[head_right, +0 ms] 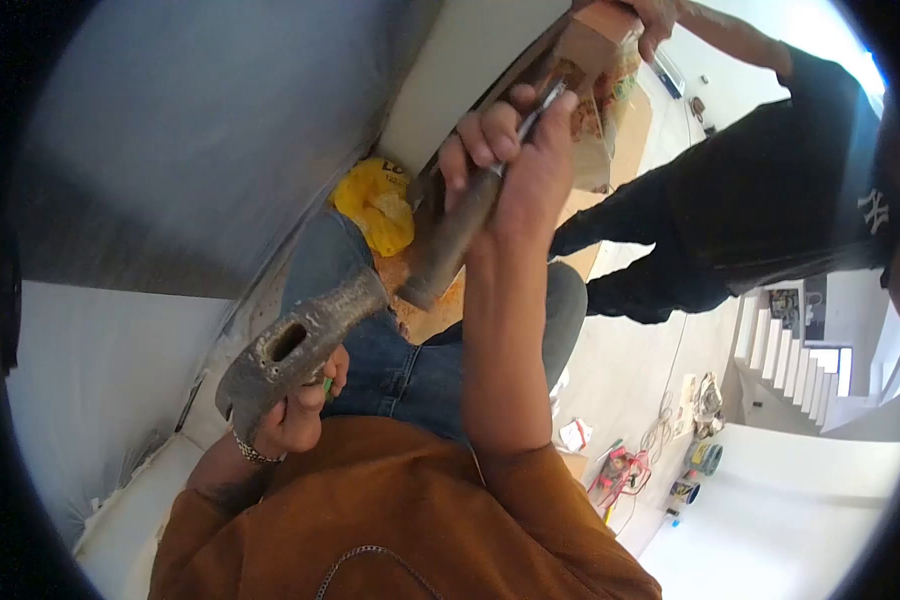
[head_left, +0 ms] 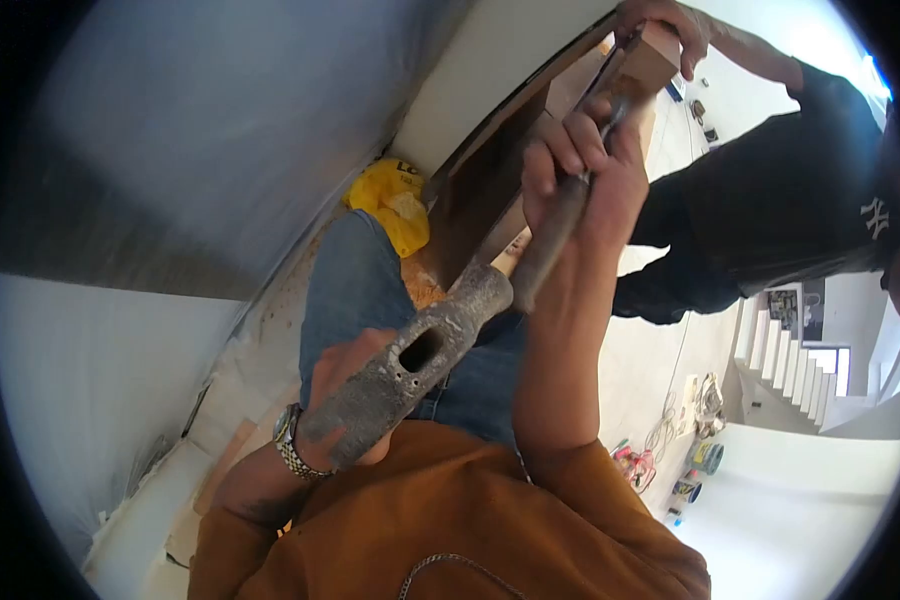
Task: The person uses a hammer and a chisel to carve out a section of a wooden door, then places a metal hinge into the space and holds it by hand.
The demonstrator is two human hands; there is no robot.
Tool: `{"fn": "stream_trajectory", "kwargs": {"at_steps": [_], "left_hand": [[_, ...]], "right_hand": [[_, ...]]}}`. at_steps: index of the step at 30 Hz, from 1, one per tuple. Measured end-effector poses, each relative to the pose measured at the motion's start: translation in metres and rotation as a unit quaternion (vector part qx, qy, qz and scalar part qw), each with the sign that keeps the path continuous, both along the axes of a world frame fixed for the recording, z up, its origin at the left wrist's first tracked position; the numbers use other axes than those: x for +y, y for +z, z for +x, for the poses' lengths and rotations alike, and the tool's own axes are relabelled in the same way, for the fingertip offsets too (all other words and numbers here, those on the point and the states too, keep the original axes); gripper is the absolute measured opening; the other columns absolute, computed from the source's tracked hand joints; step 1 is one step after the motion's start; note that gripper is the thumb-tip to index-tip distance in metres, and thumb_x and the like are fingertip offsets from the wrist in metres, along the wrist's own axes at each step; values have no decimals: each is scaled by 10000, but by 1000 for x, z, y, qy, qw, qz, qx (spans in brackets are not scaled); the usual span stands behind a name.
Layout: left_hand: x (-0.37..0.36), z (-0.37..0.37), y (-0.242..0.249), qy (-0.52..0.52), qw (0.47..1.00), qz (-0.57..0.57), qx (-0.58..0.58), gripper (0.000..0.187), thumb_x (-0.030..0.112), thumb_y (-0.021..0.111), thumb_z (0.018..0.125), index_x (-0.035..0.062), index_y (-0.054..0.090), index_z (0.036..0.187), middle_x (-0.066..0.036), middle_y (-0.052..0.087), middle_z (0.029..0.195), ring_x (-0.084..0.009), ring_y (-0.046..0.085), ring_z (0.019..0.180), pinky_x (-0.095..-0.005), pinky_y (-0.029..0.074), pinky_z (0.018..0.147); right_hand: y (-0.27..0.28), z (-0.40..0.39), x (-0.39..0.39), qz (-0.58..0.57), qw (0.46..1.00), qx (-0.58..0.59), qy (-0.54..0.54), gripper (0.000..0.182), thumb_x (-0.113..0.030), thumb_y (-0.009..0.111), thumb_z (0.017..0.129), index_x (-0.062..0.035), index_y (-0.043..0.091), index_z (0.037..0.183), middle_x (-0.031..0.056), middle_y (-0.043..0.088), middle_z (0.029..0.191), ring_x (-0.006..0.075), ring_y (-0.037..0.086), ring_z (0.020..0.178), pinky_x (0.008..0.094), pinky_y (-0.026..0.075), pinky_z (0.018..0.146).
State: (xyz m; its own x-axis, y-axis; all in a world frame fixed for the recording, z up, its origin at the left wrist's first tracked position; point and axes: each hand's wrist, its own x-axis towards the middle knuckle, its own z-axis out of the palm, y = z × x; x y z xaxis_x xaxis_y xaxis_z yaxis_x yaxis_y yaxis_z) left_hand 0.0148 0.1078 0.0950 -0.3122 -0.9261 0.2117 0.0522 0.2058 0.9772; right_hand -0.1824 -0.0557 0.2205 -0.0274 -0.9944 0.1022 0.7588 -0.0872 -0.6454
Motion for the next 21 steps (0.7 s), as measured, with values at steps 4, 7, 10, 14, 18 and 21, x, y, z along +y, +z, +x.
{"fn": "stream_trajectory", "kwargs": {"at_steps": [4, 7, 10, 14, 18, 21], "left_hand": [[3, 0, 10, 1, 993, 14, 117, 343, 338, 622, 933, 28, 575, 1073, -69, 610, 883, -180, 596, 742, -300, 458, 629], [1, 3, 28, 6, 991, 11, 130, 471, 509, 513, 1022, 38, 519, 1016, -82, 548, 820, -152, 524, 668, -296, 424, 589], [0, 2, 34, 26, 994, -6, 110, 478, 516, 511, 1021, 39, 507, 989, -94, 558, 779, -159, 541, 645, -302, 437, 584], [2, 3, 22, 8, 989, 6, 147, 480, 508, 494, 1030, 31, 498, 980, -106, 556, 781, -171, 543, 648, -312, 444, 582], [1, -2, 28, 7, 996, -46, 81, 493, 519, 488, 1025, 27, 490, 996, -122, 538, 781, -184, 528, 654, -329, 433, 572], [11, 12, -11, 75, 987, -112, -87, 376, 317, 719, 885, 19, 667, 1107, -117, 650, 890, -257, 638, 723, -339, 492, 607]], "right_hand": [[-10, 2, -11, -24, 999, -11, -37, 418, -467, 298, 1098, -94, 487, 1092, -18, 386, 649, 132, 411, 587, 319, 379, 468], [-11, 1, -15, -62, 997, -11, -44, 469, -462, 251, 1102, -56, 484, 1132, 5, 406, 669, 150, 422, 591, 334, 392, 469], [-6, 2, -15, -57, 997, -14, -44, 473, -462, 242, 1103, -55, 482, 1128, 14, 421, 655, 148, 434, 582, 336, 394, 453], [-4, 0, -12, -34, 997, 8, -68, 446, -454, 251, 1104, -69, 476, 1096, 9, 419, 638, 141, 438, 564, 330, 391, 441], [-2, -4, -13, -27, 997, 38, -64, 402, -433, 263, 1105, -89, 463, 1051, 3, 420, 624, 137, 433, 532, 326, 393, 437], [1, -3, -13, -19, 998, 25, -57, 388, -425, 260, 1104, -96, 457, 1041, 3, 424, 617, 137, 429, 519, 328, 394, 438]]}}
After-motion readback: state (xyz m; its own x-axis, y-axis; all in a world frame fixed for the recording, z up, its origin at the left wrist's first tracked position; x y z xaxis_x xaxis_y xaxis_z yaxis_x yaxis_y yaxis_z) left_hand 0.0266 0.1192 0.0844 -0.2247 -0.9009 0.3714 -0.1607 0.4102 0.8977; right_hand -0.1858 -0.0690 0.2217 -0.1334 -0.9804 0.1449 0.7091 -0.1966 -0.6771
